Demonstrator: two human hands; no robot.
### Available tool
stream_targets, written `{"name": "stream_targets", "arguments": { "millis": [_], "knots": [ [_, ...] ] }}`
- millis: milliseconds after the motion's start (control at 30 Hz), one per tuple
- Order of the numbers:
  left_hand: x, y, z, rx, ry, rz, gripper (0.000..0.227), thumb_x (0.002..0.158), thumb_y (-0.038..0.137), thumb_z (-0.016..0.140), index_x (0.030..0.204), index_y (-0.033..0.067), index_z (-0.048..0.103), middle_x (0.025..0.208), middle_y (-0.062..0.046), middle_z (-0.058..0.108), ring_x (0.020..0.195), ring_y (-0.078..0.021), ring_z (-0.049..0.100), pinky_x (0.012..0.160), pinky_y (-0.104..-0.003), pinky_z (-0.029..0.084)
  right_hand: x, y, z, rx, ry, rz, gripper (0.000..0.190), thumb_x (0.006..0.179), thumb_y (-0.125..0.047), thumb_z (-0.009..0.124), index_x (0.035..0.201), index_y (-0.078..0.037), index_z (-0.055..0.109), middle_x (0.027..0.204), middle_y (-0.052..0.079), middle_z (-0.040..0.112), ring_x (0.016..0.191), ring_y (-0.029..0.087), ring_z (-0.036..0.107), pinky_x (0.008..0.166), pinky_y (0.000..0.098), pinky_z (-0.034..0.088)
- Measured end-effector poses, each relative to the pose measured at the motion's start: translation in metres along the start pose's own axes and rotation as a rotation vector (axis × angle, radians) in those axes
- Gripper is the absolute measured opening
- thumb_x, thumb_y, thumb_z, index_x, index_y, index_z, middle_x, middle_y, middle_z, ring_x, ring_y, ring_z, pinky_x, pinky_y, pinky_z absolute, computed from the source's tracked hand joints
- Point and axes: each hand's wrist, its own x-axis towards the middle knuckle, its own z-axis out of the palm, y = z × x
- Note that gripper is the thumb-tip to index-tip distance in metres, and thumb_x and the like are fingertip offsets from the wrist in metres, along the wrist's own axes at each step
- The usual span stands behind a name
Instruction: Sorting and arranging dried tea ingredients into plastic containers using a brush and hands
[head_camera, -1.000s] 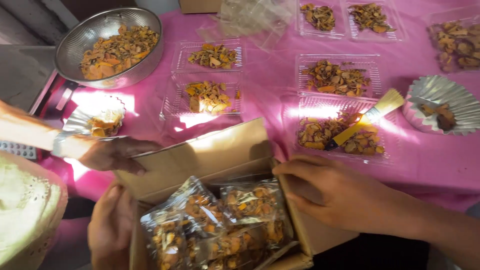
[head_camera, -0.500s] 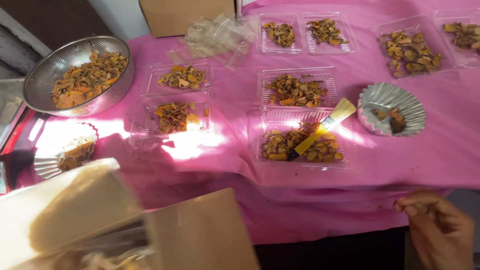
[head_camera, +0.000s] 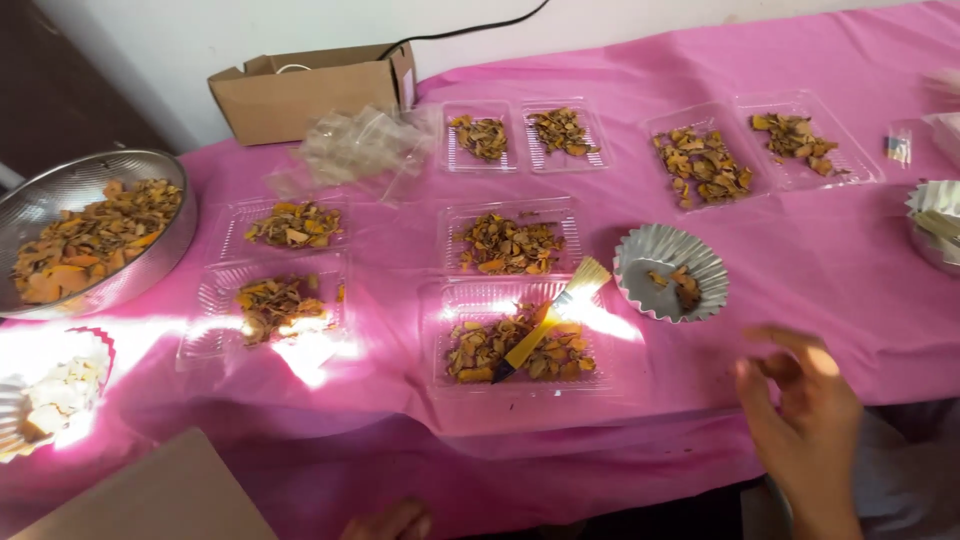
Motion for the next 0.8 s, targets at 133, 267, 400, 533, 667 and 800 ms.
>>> {"name": "stream_targets", "arguments": {
  "millis": [133,267,400,533,667,800],
  "knots": [
    [-0.036,0.118,-0.111,-0.551,0.254,0.548,0.030,0.090,0.037,0.060,0.089,0.0181,0.083,0.083,0.005,0.086,0.077,-0.0080,0.079,0.074,-0.025,0.058,0.025,-0.006,0.015,0.117,-0.095,-0.001,0.036,0.100,-0.006,0.060,0.135,-0.007,0.053,0.086,0.001,0.046,0.068,0.005,0.040,0.066,0.0204,0.035],
    [-0.003,0.159,-0.117,-0.690,0.706,0.440,0.025,0.098,0.023,0.055,0.116,0.0073,0.064,0.102,-0.004,0.071,0.089,-0.0151,0.066,0.084,-0.030,0.052,0.038,0.001,0.018,-0.051,-0.142,0.014,0.029,0.090,0.000,0.069,0.119,-0.006,0.067,0.105,0.005,0.072,0.092,0.013,0.070,0.065,0.0234,0.048],
    [0.015,0.179,-0.128,-0.720,0.541,0.249,0.032,0.100,0.029,0.057,0.122,0.0078,0.048,0.073,-0.008,0.054,0.069,-0.0217,0.053,0.074,-0.039,0.048,0.037,0.021,0.010,-0.229,-0.099,-0.023,0.020,0.092,-0.006,0.074,0.109,-0.014,0.070,0.105,-0.004,0.074,0.102,0.008,0.071,0.067,0.0235,0.040],
    [0.012,0.183,-0.134,-0.703,0.346,0.163,0.038,0.097,0.040,0.053,0.124,0.0136,0.051,0.081,-0.009,0.062,0.081,-0.0204,0.061,0.077,-0.039,0.052,0.040,0.028,-0.001,-0.286,-0.079,-0.067,0.021,0.094,-0.002,0.071,0.113,-0.010,0.071,0.108,0.001,0.073,0.102,0.011,0.069,0.072,0.0249,0.045],
    [0.014,0.174,-0.124,-0.684,0.320,0.248,0.030,0.098,0.037,0.055,0.113,0.0116,0.056,0.067,0.001,0.041,0.061,-0.0130,0.039,0.057,-0.033,0.038,0.030,0.011,-0.002,-0.376,-0.047,-0.163,0.025,0.096,-0.003,0.074,0.120,-0.007,0.070,0.109,0.005,0.068,0.095,0.017,0.062,0.070,0.0288,0.042],
    [0.007,0.165,-0.117,-0.646,0.309,0.271,0.041,0.095,0.041,0.056,0.123,0.0107,0.059,0.080,0.001,0.059,0.067,-0.0113,0.053,0.062,-0.032,0.046,0.017,-0.022,0.005,-0.368,-0.132,-0.284,0.030,0.095,-0.019,0.075,0.074,-0.006,0.057,0.101,0.003,0.072,0.081,0.018,0.063,0.075,0.0326,0.043]
  ]
}}
